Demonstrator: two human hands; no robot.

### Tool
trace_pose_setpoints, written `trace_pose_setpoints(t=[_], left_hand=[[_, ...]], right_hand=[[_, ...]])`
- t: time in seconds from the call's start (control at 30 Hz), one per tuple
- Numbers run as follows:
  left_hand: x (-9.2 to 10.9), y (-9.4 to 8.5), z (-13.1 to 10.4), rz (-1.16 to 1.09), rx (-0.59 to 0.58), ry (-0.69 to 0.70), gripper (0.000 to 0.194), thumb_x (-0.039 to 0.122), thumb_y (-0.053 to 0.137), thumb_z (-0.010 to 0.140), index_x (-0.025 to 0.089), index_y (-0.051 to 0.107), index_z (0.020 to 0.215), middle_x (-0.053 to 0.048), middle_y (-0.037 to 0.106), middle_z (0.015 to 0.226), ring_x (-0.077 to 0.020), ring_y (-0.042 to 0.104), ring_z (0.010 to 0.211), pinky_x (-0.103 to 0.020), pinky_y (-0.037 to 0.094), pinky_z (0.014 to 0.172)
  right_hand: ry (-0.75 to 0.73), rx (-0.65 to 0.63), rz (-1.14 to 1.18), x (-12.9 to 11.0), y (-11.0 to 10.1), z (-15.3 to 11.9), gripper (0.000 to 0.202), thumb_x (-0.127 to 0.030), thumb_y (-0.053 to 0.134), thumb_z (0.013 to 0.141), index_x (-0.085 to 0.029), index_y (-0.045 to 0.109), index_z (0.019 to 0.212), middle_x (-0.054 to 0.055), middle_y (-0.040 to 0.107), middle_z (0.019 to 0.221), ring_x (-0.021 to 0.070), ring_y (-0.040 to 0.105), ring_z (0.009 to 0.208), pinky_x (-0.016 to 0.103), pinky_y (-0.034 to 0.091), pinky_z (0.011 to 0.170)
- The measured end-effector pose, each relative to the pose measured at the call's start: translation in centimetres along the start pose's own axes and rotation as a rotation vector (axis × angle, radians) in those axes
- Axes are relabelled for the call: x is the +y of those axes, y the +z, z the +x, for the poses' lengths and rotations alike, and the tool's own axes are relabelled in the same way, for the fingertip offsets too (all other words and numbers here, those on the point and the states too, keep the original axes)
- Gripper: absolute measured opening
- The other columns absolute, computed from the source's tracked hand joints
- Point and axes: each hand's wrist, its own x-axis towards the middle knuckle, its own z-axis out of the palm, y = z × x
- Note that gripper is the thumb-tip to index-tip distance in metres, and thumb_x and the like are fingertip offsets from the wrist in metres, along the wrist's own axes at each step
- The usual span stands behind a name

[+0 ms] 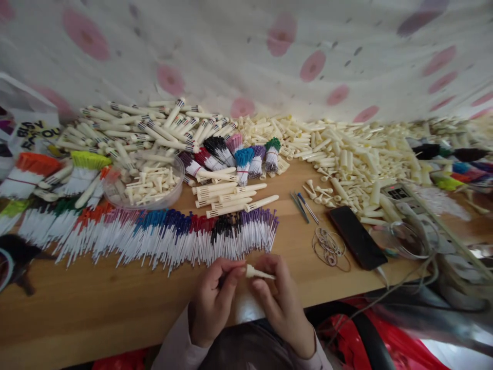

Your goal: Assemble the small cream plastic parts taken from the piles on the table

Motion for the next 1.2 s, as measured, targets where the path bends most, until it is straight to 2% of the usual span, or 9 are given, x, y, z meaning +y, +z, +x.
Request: trace_pose_setpoints(t=[0.07, 0.27, 0.4, 0.53, 0.7, 0.87, 1.03, 1.13, 1.2], left_hand=[[0.0, 0.0, 0.0, -0.016, -0.002, -0.007, 0.015, 0.035, 0.067, 0.085, 0.023, 0.076, 0.082, 0.003, 0.054, 0.053, -0.0107, 0.044, 0.044, -0.020, 0.035, 0.043], [0.1, 0.1, 0.1, -0.075, -0.038, -0.029, 0.019, 0.038, 0.065, 0.086, 0.021, 0.074, 0.083, 0.006, 0.051, 0.050, -0.0078, 0.040, 0.040, -0.017, 0.034, 0.040], [0.4, 0.1, 0.2, -0.085, -0.050, -0.027, 0.019, 0.038, 0.066, 0.086, 0.021, 0.074, 0.082, 0.008, 0.045, 0.048, -0.0070, 0.037, 0.040, -0.016, 0.032, 0.039], [0.6, 0.1, 0.2, -0.089, -0.068, -0.050, 0.023, 0.040, 0.066, 0.084, 0.019, 0.074, 0.081, 0.007, 0.045, 0.046, -0.0071, 0.037, 0.039, -0.016, 0.031, 0.037], [0.5, -0.1, 0.4, -0.122, -0.048, -0.067, 0.026, 0.042, 0.065, 0.085, 0.018, 0.073, 0.080, 0.007, 0.047, 0.045, -0.0064, 0.038, 0.037, -0.016, 0.032, 0.036], [0.3, -0.5, 0.4, -0.082, -0.040, -0.012, 0.019, 0.036, 0.067, 0.084, 0.020, 0.075, 0.083, 0.006, 0.054, 0.051, -0.0063, 0.041, 0.040, -0.015, 0.034, 0.038], [0.4, -0.8, 0.6, -0.123, -0.010, 0.005, 0.017, 0.035, 0.066, 0.085, 0.019, 0.074, 0.082, 0.006, 0.055, 0.050, -0.0056, 0.041, 0.038, -0.015, 0.034, 0.037], [0.5, -1.1, 0.7, -0.063, -0.011, 0.021, 0.016, 0.033, 0.066, 0.085, 0.019, 0.074, 0.082, 0.007, 0.053, 0.048, -0.0061, 0.041, 0.038, -0.015, 0.034, 0.038], [0.5, -1.2, 0.7, -0.047, 0.017, 0.027, 0.016, 0.033, 0.065, 0.084, 0.019, 0.074, 0.081, 0.007, 0.051, 0.048, -0.0065, 0.041, 0.038, -0.016, 0.034, 0.038]], right_hand=[[-0.009, 0.033, -0.002, 0.1, 0.1, -0.3, 0.010, -0.029, 0.050, 0.098, -0.024, 0.053, 0.106, 0.003, 0.064, 0.087, 0.0182, 0.063, 0.077, 0.026, 0.051, 0.067], [0.005, 0.001, -0.097, 0.3, 0.4, -0.5, 0.030, -0.031, 0.046, 0.100, -0.022, 0.050, 0.072, -0.004, 0.051, 0.057, 0.0128, 0.049, 0.049, 0.022, 0.037, 0.047], [0.004, 0.033, -0.077, 0.2, 0.4, -0.6, 0.009, -0.028, 0.053, 0.097, -0.021, 0.057, 0.100, 0.002, 0.065, 0.080, 0.0160, 0.062, 0.069, 0.023, 0.046, 0.060], [0.027, 0.016, -0.083, 0.1, 0.4, -0.7, 0.030, -0.025, 0.042, 0.101, -0.022, 0.054, 0.074, -0.004, 0.052, 0.056, 0.0120, 0.050, 0.048, 0.022, 0.037, 0.048], [0.011, -0.021, -0.075, -0.3, 0.5, -0.5, 0.009, -0.028, 0.052, 0.097, -0.020, 0.056, 0.101, 0.002, 0.066, 0.082, 0.0161, 0.062, 0.070, 0.023, 0.044, 0.061], [0.086, -0.090, -0.050, -0.6, 0.7, -0.2, 0.037, -0.027, 0.038, 0.103, -0.021, 0.049, 0.068, -0.004, 0.048, 0.055, 0.0121, 0.048, 0.049, 0.023, 0.035, 0.050], [0.057, -0.079, -0.055, -0.9, 1.0, -0.1, 0.016, -0.029, 0.050, 0.097, -0.018, 0.056, 0.087, 0.002, 0.060, 0.072, 0.0147, 0.056, 0.061, 0.024, 0.039, 0.056], [0.130, -0.121, 0.020, -1.1, 1.2, -0.1, 0.039, -0.028, 0.039, 0.102, -0.020, 0.048, 0.065, -0.003, 0.048, 0.055, 0.0119, 0.047, 0.049, 0.024, 0.034, 0.051], [0.154, -0.163, 0.054, -1.1, 1.4, -0.1, 0.041, -0.030, 0.040, 0.102, -0.020, 0.048, 0.063, -0.003, 0.048, 0.055, 0.0119, 0.047, 0.050, 0.024, 0.034, 0.052]])
